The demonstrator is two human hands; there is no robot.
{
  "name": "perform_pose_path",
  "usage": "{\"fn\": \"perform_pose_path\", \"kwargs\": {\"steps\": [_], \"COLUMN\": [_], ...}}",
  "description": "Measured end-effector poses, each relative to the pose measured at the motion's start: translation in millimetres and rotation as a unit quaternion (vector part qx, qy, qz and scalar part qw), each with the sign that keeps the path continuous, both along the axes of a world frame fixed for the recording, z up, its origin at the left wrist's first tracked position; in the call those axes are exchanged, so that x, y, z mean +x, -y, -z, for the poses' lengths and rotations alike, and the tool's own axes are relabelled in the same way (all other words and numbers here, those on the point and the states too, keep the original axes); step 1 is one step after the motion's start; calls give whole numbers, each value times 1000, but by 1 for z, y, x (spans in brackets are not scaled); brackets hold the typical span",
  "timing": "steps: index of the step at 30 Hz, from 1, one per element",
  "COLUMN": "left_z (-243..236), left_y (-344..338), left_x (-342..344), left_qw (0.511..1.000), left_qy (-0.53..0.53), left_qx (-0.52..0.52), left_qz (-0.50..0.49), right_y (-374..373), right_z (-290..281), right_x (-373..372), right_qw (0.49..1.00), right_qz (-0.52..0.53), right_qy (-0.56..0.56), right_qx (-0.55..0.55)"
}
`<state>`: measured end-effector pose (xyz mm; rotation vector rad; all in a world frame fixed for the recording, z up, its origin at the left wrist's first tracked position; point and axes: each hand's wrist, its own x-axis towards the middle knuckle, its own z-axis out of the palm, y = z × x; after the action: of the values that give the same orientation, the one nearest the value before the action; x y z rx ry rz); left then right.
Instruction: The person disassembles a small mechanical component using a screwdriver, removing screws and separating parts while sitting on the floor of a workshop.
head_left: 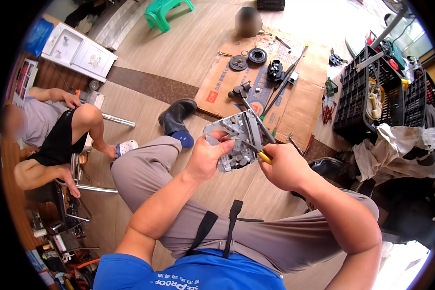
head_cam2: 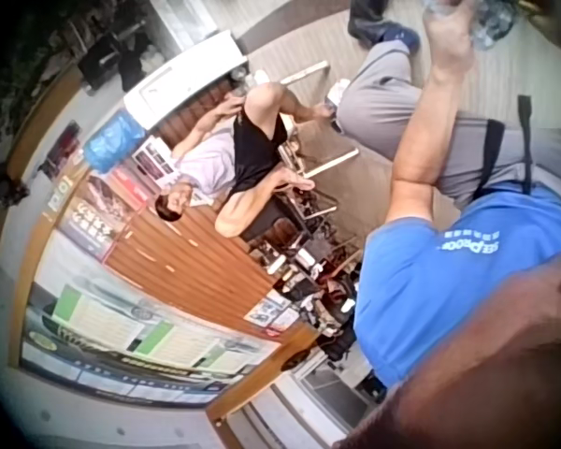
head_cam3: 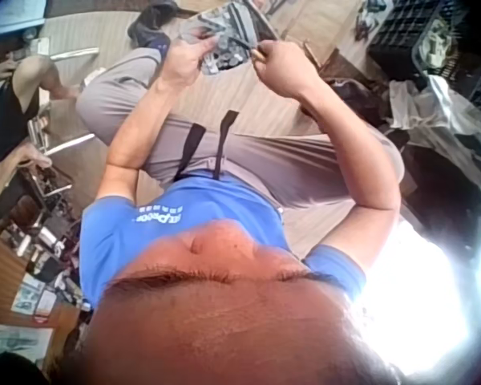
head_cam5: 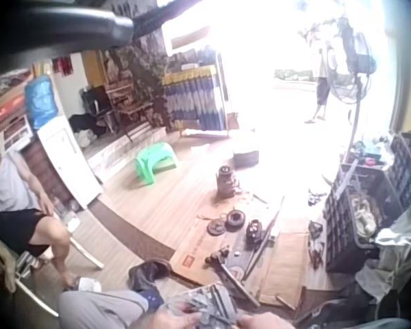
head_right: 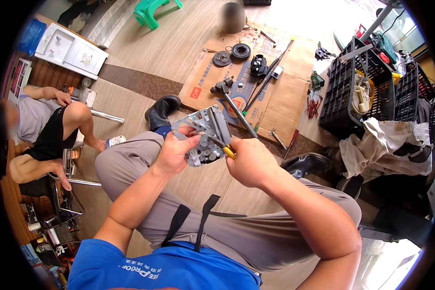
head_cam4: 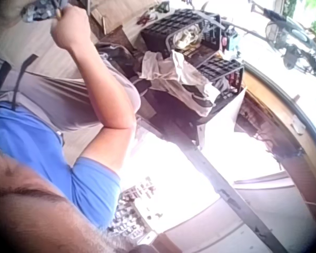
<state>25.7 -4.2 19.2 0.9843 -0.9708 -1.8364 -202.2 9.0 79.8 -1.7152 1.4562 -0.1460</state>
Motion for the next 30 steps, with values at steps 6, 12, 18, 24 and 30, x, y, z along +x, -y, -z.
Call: {"fn": "perform_pose_path", "kwargs": {"steps": [6, 12, 18, 24, 30], "left_z": [-7, -8, -9, -7, -6], "left_y": [5, 6, 6, 5, 5], "left_x": [-6, -7, -6, -5, -3], "left_qw": [995, 991, 992, 993, 993], "left_qy": [-70, -103, -103, -90, -87], "left_qx": [72, 86, 78, 76, 77], "left_qz": [-6, -4, -5, -1, 2], "right_y": [2, -5, -6, -5, -5], "right_z": [4, 5, 5, 3, 3], "right_x": [-2, 0, 1, 2, 3], "right_qw": [1000, 988, 981, 978, 983], "right_qz": [-6, -34, -35, -41, -36], "right_qy": [14, -47, -56, -64, -65], "right_qx": [-20, -142, -180, -193, -170]}}
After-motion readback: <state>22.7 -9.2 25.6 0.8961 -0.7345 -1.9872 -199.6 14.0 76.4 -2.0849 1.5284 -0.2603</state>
